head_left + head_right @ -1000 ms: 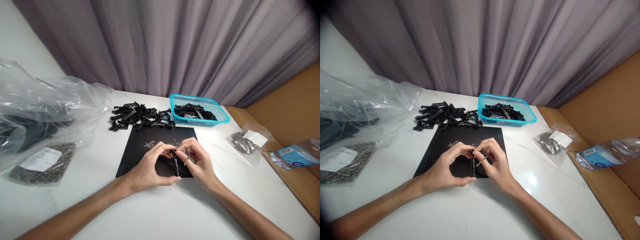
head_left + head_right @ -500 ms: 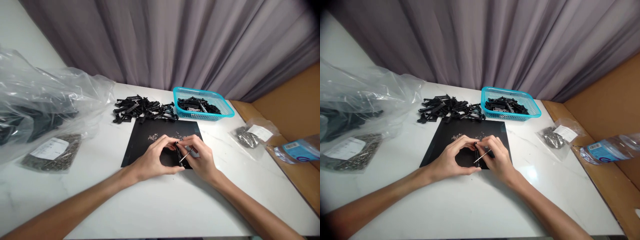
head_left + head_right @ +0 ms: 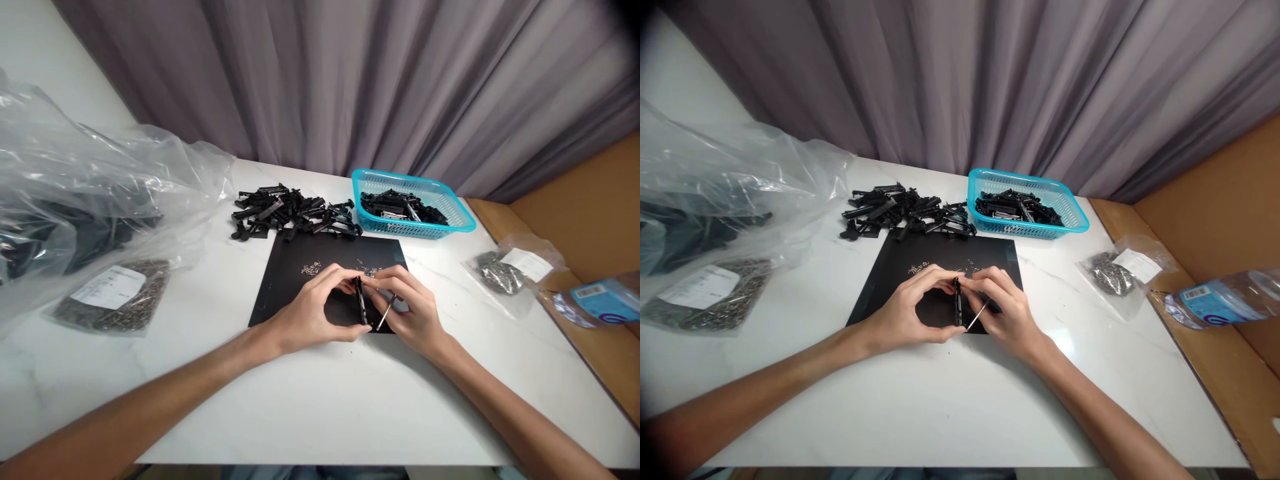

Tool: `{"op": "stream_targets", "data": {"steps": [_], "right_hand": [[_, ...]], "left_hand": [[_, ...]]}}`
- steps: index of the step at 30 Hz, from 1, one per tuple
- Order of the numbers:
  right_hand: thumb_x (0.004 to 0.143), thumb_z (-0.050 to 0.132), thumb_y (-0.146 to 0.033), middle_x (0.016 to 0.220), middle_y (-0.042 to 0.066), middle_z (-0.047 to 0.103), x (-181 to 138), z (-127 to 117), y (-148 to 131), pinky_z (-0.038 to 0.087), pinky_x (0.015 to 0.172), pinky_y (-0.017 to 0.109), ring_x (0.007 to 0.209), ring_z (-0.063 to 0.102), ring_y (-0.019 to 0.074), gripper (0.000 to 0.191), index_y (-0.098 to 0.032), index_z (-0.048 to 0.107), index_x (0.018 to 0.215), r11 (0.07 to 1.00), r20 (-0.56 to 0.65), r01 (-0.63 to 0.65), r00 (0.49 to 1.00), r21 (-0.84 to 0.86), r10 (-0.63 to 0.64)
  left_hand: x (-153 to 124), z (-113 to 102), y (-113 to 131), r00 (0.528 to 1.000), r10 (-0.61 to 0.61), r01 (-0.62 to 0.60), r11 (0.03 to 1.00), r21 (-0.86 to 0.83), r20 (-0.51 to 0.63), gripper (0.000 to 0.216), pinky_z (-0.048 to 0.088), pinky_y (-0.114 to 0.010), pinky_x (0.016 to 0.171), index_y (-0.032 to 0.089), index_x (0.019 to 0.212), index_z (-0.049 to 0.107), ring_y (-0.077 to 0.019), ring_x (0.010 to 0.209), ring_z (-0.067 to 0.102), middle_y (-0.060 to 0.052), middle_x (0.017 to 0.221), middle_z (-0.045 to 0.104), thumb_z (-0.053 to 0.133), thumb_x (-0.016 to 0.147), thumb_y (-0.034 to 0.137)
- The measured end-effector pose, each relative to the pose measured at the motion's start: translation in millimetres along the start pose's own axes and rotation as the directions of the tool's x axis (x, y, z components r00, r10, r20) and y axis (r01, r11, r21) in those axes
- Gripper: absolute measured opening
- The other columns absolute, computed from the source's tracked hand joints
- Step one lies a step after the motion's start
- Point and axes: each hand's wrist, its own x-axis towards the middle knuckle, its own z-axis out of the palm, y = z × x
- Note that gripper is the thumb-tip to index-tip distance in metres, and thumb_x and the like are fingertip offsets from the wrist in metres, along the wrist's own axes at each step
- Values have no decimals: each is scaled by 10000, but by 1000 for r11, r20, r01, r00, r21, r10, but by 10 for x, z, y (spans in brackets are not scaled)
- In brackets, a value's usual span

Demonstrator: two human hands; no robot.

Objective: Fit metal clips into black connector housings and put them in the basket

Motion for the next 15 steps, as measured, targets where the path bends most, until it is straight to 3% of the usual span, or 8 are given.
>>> {"op": "stream_targets", "data": {"steps": [6,15], "right_hand": [[947,664,-91,960,49,590,27,-5,-54,512,695,341,847,608,189,248,-253,748,1114,993,-68,-105,992,60,109],[965,673,-172,946,30,613,60,-60,-10,511,742,337,867,606,183,180,-278,783,1060,950,17,-270,962,154,271]], "left_hand": [[-15,-8,-10,1000,-4,4,1000,-13,1,681,582,-370,957,179,1310,546,-215,1014,683,-64,1104,625,881,731,308],[-3,-12,-29,994,-100,102,992,-79,35,690,599,-400,977,198,1324,569,-228,1032,702,-61,1122,623,879,722,328]]}}
